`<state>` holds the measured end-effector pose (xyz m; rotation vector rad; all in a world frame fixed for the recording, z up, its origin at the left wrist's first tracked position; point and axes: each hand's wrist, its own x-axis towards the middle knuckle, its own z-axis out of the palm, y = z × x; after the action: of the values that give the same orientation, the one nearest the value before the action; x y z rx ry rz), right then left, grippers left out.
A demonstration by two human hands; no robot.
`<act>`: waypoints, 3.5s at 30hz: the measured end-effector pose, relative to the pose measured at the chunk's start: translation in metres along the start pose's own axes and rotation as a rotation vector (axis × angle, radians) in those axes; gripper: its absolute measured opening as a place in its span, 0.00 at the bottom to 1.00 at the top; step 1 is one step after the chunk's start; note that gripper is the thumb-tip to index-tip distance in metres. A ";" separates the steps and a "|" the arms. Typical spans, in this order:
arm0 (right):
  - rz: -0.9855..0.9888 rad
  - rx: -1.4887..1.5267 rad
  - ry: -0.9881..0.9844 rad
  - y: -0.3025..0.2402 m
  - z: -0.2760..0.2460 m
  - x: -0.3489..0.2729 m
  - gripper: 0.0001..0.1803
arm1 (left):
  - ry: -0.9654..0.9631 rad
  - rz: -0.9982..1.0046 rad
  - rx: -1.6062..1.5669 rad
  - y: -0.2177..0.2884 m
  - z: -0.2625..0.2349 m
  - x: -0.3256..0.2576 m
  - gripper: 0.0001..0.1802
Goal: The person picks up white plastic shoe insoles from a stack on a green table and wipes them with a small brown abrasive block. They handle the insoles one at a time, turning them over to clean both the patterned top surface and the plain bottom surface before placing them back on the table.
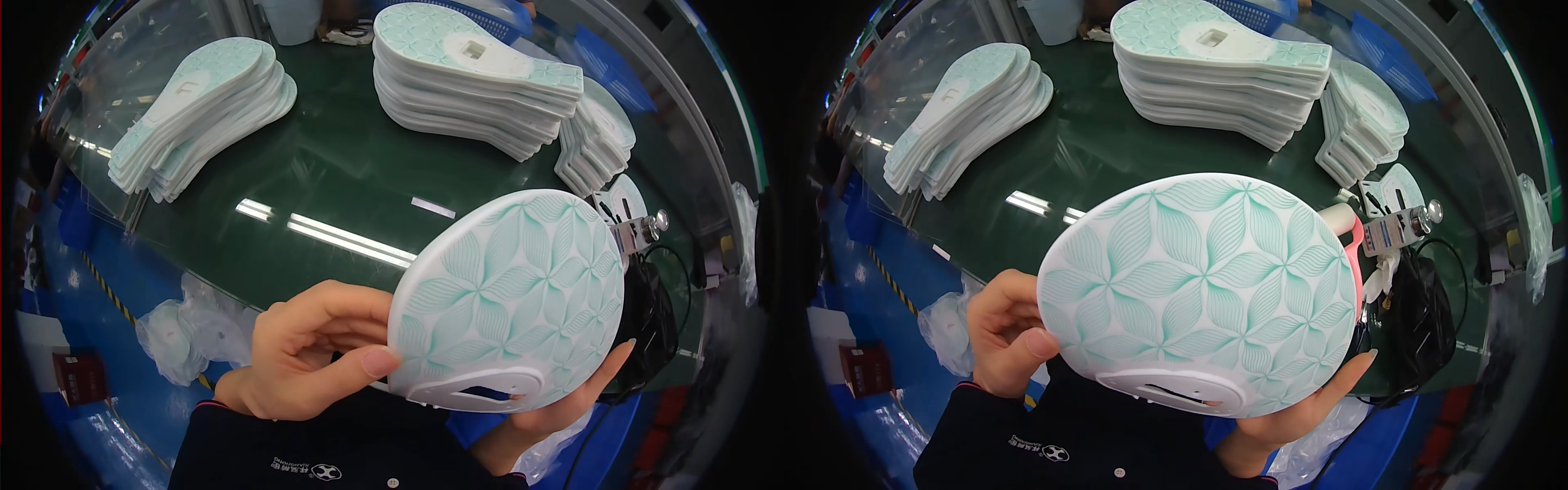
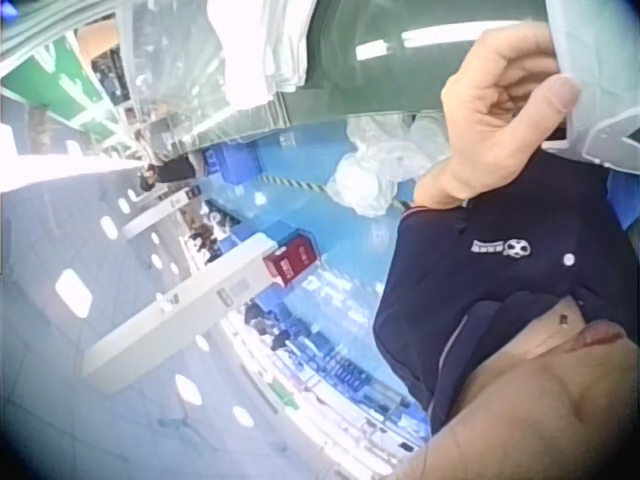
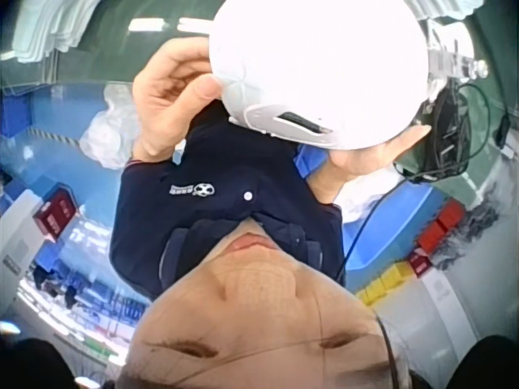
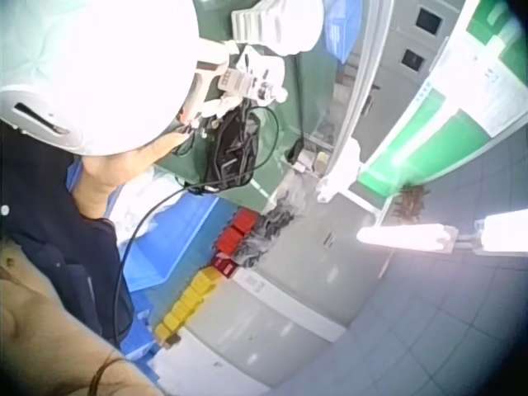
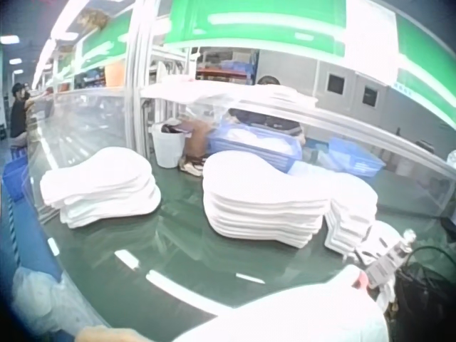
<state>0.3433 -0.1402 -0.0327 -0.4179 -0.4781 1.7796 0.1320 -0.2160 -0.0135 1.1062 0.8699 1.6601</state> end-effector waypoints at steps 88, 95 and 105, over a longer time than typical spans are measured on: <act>-0.092 -0.374 -0.121 -0.002 0.044 -0.003 0.49 | 0.488 -0.092 -0.009 -0.022 0.015 -0.032 0.37; -0.051 0.035 -0.434 0.002 0.027 -0.013 0.52 | 0.524 -0.088 -0.057 -0.026 0.014 -0.039 0.38; -0.500 -1.297 -0.572 -0.012 0.047 0.013 0.08 | 0.340 0.080 -0.015 0.003 0.010 0.000 0.51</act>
<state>0.3255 -0.1301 0.0130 -0.5735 -1.9653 0.8689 0.1405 -0.2162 -0.0074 0.8703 1.0356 1.9530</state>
